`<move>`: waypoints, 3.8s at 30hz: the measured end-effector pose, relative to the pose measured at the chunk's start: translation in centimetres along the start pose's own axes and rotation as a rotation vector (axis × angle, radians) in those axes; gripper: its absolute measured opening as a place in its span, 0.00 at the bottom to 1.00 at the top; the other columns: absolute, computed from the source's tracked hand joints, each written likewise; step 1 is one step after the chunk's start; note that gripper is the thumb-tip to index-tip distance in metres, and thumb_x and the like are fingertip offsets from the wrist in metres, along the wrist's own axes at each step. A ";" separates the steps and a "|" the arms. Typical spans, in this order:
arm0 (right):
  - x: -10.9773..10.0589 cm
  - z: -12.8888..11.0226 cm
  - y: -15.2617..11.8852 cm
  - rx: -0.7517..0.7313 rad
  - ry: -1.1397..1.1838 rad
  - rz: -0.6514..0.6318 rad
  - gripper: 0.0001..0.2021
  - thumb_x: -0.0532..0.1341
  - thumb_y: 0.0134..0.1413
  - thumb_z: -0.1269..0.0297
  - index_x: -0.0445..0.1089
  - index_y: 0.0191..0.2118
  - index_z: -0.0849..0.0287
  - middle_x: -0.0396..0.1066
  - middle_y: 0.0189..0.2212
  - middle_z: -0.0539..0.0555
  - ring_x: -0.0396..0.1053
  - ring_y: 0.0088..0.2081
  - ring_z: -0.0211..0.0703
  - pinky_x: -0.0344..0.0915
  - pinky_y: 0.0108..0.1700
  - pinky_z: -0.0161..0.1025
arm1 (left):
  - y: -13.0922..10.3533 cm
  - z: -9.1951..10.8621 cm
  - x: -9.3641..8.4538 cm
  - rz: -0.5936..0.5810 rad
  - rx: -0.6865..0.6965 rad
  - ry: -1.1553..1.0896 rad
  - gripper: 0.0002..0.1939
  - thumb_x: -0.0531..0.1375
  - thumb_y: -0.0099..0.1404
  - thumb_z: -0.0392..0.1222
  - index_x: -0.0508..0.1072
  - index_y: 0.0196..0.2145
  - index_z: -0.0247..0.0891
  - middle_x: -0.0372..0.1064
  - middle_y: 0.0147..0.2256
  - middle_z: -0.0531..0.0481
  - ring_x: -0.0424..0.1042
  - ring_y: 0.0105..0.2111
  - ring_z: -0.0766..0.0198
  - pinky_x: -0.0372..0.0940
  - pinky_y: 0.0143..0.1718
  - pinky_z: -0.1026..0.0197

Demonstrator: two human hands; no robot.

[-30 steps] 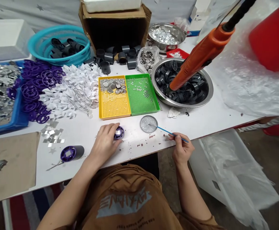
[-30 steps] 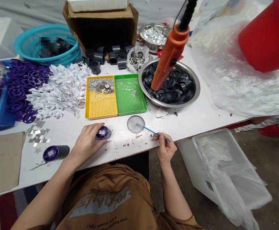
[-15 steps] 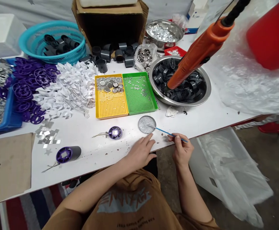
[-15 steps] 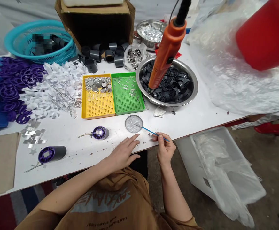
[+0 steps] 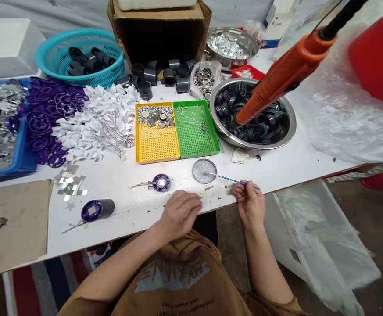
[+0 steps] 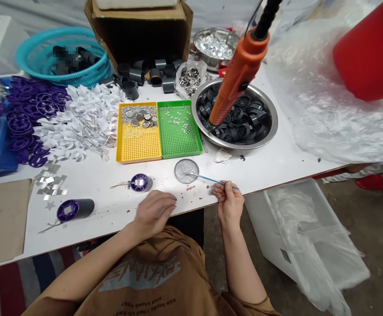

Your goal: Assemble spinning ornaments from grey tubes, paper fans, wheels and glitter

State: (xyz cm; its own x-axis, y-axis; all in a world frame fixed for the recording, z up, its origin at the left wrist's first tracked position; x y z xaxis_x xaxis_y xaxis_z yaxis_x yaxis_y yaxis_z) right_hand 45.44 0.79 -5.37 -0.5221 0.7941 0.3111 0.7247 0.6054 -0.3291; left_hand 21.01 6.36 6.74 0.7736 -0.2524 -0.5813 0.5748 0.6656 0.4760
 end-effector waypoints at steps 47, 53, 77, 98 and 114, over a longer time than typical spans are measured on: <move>12.8 -2.7 -8.6 -0.491 -0.425 -0.672 0.10 0.59 0.59 0.72 0.75 0.42 0.54 0.76 0.31 0.51 0.75 0.31 0.41 0.71 0.35 0.40 | -3.9 -10.7 -5.9 0.284 -0.288 -0.148 0.10 0.52 0.70 0.39 0.71 0.45 0.39 0.72 0.44 0.44 0.71 0.47 0.60 0.67 0.49 0.53; 13.3 -2.9 -9.5 -0.553 -0.493 -0.716 0.12 0.58 0.58 0.75 0.74 0.43 0.53 0.76 0.34 0.52 0.75 0.33 0.41 0.72 0.36 0.40 | -3.9 -10.5 -6.1 0.281 -0.285 -0.163 0.10 0.52 0.70 0.39 0.71 0.45 0.39 0.72 0.44 0.44 0.71 0.47 0.60 0.67 0.49 0.53; 16.0 -5.4 -10.8 -0.732 -0.658 -0.933 0.11 0.57 0.58 0.74 0.73 0.42 0.55 0.76 0.33 0.54 0.74 0.34 0.43 0.72 0.36 0.43 | -4.0 -10.6 -6.2 0.308 -0.297 -0.093 0.10 0.51 0.70 0.41 0.71 0.42 0.38 0.73 0.42 0.45 0.72 0.45 0.61 0.68 0.47 0.55; 16.6 -5.9 -11.5 -0.785 -0.712 -1.039 0.11 0.57 0.57 0.74 0.73 0.42 0.55 0.76 0.32 0.55 0.75 0.35 0.45 0.72 0.37 0.44 | -4.1 -10.8 -6.1 0.308 -0.299 -0.093 0.10 0.51 0.70 0.40 0.71 0.43 0.38 0.73 0.43 0.45 0.72 0.45 0.60 0.68 0.48 0.55; 17.7 -6.0 -11.2 -0.764 -0.634 -1.036 0.10 0.57 0.58 0.73 0.74 0.40 0.55 0.77 0.30 0.54 0.76 0.34 0.45 0.72 0.37 0.44 | -4.1 -10.8 -6.0 0.306 -0.300 -0.076 0.11 0.51 0.70 0.42 0.71 0.43 0.38 0.73 0.42 0.44 0.72 0.45 0.60 0.68 0.47 0.55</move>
State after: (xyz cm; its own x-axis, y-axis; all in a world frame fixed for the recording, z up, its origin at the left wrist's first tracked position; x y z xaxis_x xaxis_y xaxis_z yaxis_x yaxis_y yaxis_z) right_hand 30.75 7.72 9.14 -0.9159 0.0340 -0.4000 -0.1457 0.9003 0.4101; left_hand 11.06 12.74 1.12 0.9201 -0.0558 -0.3876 0.2221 0.8896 0.3991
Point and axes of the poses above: each hand's wrist, its own y-axis towards the middle knuckle, its own x-axis out of the palm, z = x × y, the point moved 9 cm from there along y, towards the middle knuckle
